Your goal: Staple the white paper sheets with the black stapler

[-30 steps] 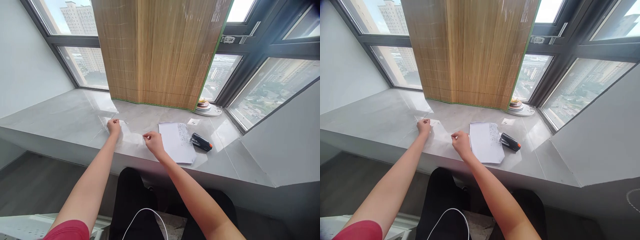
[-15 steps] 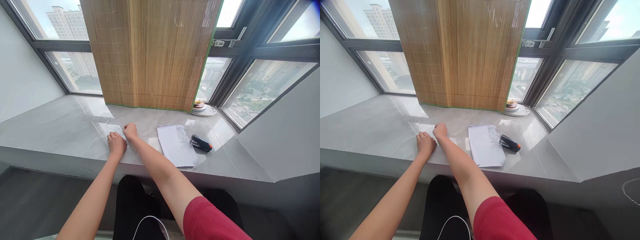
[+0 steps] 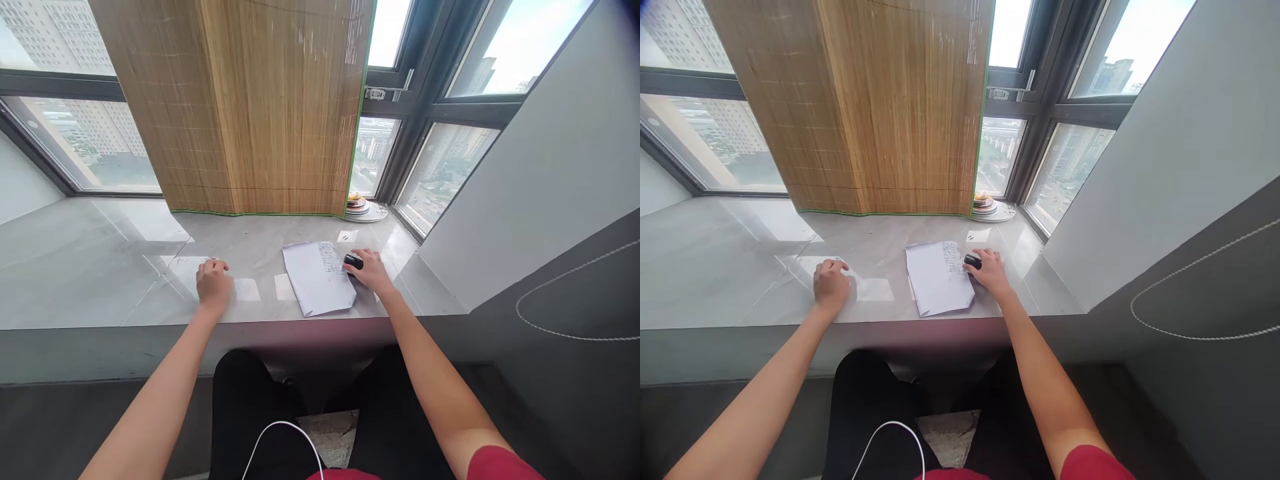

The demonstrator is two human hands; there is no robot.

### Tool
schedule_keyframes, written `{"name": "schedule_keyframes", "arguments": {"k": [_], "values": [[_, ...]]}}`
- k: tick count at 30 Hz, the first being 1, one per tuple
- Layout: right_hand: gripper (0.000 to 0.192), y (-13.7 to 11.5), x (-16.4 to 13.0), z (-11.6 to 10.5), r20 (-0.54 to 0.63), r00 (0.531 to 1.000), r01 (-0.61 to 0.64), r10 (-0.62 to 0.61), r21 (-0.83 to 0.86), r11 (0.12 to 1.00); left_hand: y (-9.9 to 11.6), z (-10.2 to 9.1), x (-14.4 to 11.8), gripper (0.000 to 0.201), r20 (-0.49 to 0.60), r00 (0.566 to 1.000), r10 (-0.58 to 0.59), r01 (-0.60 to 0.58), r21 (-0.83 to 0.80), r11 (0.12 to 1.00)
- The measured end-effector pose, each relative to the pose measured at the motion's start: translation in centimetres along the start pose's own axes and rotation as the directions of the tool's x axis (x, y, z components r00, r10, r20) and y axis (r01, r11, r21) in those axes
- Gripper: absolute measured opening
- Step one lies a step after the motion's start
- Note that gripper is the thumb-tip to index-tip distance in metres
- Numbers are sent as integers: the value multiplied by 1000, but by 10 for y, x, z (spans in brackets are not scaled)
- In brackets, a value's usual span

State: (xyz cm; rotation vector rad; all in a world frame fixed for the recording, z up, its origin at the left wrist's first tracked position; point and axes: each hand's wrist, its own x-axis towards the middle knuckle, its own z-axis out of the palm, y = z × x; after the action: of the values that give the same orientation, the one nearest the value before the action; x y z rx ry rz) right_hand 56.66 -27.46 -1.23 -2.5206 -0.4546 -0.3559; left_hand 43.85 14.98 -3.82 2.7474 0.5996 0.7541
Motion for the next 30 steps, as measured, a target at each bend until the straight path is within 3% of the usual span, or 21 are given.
{"name": "schedule_keyframes", "arguments": {"k": [2,4,7,10,11,13,15,19,21,25,28,30], "values": [[43,18,-8,-2,117,993,-6,9,-29,1000,46,10,-11,31,36,986,162,-157,-112,981],[34,23,-13,-2,175,985,-5,13,-47,999,93,25,-25,34,141,888,439,-391,-272,879],[21,23,-19,-11,102,988,-105,119,-134,985,139,43,-42,42,349,746,568,-482,-305,821],[18,11,-23,-20,-120,966,-246,228,-173,954,146,50,-46,48,432,683,589,-502,-308,808],[18,3,-22,-19,-156,963,-245,222,-147,958,144,50,-45,48,436,670,601,-507,-323,799],[17,-19,-18,-9,-121,980,-169,161,-58,984,137,50,-42,47,437,652,620,-504,-361,785],[13,-45,-11,10,-19,997,-79,80,22,997,132,51,-40,45,409,677,612,-476,-391,788],[10,-80,1,48,76,996,-50,46,41,998,130,57,-37,36,243,855,459,-329,-429,841],[9,-80,3,55,93,994,-65,61,40,997,131,62,-37,31,190,905,381,-282,-402,871],[6,-50,-9,46,31,996,-82,81,35,996,135,68,-40,25,153,899,409,-345,-327,880],[4,-20,-24,30,-19,995,-98,98,12,995,136,68,-43,30,147,913,381,-321,-320,891],[8,-2,-27,16,9,996,-88,88,27,996,136,65,-44,32,173,909,380,-317,-305,898]]}}
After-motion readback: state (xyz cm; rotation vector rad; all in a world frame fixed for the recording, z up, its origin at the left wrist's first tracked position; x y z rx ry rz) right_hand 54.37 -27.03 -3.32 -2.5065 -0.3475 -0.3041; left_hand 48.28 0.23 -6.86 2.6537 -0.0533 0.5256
